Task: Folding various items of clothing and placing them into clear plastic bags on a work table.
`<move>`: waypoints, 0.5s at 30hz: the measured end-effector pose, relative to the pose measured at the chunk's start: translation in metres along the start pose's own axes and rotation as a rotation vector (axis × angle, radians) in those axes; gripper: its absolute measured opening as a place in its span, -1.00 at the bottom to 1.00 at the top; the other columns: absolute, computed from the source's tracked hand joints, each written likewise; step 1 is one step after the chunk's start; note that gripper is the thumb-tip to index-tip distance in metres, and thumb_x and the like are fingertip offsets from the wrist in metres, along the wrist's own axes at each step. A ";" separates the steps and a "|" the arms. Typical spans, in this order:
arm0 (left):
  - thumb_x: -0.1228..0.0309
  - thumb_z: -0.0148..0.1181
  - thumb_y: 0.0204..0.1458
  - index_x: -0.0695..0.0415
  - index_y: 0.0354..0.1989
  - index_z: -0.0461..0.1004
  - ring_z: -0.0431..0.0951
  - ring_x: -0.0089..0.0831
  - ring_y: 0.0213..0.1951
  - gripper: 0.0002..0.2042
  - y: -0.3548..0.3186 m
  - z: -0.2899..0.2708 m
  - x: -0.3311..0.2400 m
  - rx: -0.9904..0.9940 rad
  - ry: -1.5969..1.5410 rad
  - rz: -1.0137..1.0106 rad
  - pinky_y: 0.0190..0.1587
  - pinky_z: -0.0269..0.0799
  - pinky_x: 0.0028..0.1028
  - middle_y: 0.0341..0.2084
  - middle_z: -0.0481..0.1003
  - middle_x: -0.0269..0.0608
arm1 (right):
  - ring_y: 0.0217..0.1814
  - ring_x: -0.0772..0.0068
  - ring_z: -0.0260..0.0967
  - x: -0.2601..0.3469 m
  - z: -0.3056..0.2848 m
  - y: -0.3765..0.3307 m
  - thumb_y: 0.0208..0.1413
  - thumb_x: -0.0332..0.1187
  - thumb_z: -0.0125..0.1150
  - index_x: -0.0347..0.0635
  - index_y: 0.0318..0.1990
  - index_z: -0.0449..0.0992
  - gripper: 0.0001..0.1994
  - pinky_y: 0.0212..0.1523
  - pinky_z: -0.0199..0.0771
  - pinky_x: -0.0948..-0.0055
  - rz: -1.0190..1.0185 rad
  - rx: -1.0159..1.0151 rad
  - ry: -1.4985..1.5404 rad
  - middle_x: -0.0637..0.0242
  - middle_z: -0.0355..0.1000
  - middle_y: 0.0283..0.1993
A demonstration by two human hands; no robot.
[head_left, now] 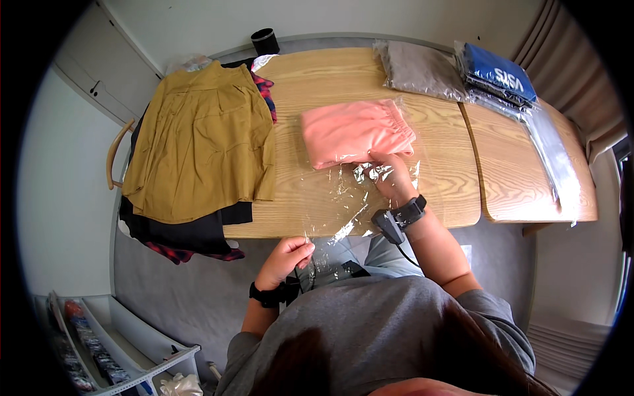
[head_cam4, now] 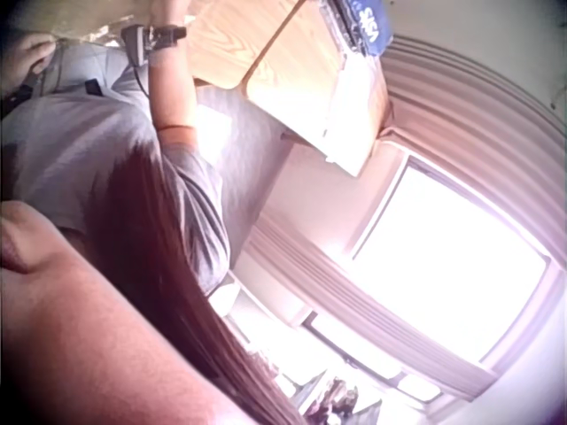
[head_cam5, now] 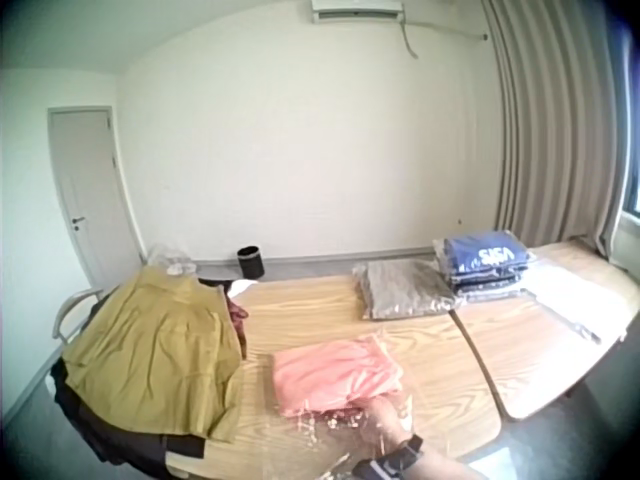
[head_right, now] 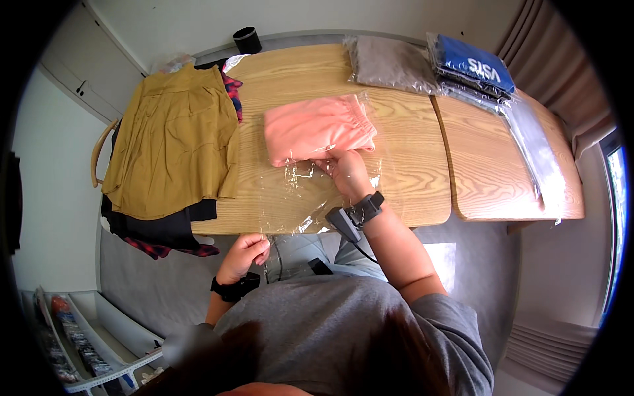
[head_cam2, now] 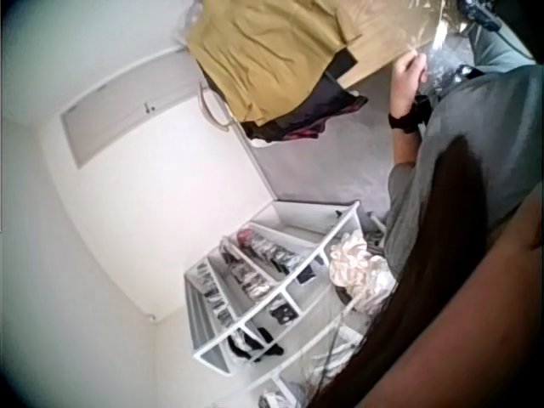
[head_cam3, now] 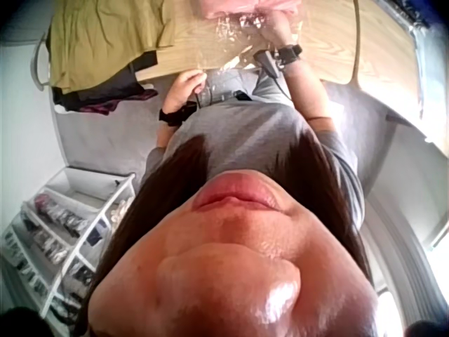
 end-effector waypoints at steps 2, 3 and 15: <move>0.35 -0.02 0.17 0.17 -0.61 0.30 0.21 -0.68 -0.64 -0.70 0.000 0.002 -0.003 0.010 0.008 -0.011 -0.54 0.14 -0.62 -0.74 0.26 -0.44 | -0.08 0.35 0.40 -0.007 -0.008 0.007 0.20 -0.47 -0.11 -0.32 -0.05 0.29 -0.80 0.00 0.44 0.36 -0.075 -0.048 0.038 0.22 0.39 -0.07; 0.35 -0.01 0.17 0.17 -0.60 0.31 0.21 -0.68 -0.64 -0.71 0.001 0.004 -0.004 0.017 0.015 -0.020 -0.54 0.13 -0.62 -0.74 0.26 -0.44 | -0.07 0.38 0.39 -0.010 -0.015 0.011 0.21 -0.47 -0.09 -0.30 -0.03 0.29 -0.79 0.00 0.43 0.36 -0.148 -0.093 0.073 0.26 0.39 -0.06; 0.26 -0.08 0.21 0.20 -0.58 0.41 0.28 -0.69 -0.63 -0.64 -0.021 -0.045 -0.022 -0.145 0.315 -0.061 -0.56 0.14 -0.65 -0.74 0.33 -0.41 | -0.13 0.35 0.47 0.075 -0.041 -0.158 0.14 -0.44 0.11 -0.45 -0.10 0.48 -0.75 -0.11 0.44 0.52 0.235 0.853 -0.757 0.10 0.48 -0.10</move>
Point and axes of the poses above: each hand's wrist, its own y-axis towards the middle knuckle, its own z-axis out of the palm, x = y × z, the point moved 3 cm from there along y, towards the middle knuckle
